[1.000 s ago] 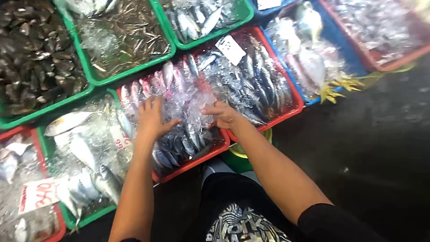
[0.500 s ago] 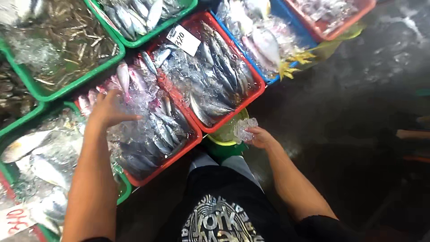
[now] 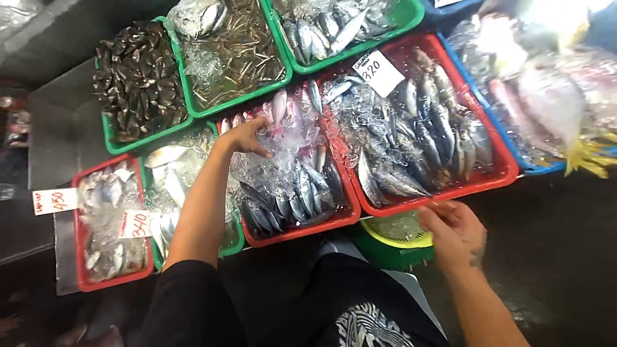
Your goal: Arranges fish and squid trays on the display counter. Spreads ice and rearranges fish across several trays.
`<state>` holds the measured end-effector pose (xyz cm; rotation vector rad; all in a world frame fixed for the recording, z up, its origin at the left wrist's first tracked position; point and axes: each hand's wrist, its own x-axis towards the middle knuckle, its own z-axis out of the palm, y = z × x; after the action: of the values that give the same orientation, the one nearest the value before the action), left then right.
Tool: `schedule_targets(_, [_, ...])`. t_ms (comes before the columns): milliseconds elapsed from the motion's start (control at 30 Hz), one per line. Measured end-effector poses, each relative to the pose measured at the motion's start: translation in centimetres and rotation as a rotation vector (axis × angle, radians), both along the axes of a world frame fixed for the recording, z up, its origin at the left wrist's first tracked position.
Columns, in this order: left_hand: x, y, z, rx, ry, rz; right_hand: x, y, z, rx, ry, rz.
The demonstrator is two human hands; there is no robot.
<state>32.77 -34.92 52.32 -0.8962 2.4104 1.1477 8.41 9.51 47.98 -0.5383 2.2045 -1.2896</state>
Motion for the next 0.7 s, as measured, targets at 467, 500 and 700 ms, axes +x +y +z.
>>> schedule_targets(467, [-0.2,1.4,1.9,-0.058,0.207,-0.193,10.7,-23.3,-0.7,-0.363,-0.835,0.194])
schedule_targets(500, [-0.7,1.1,1.9,-0.046,0.221,-0.191,10.5,-23.6,-0.4,-0.359,-0.849,0.147])
schedule_targets(700, [-5.9,0.6,4.1,-0.083,0.164,-0.258,7.6,-24.0,1.2,-0.440,-0.908,-0.007])
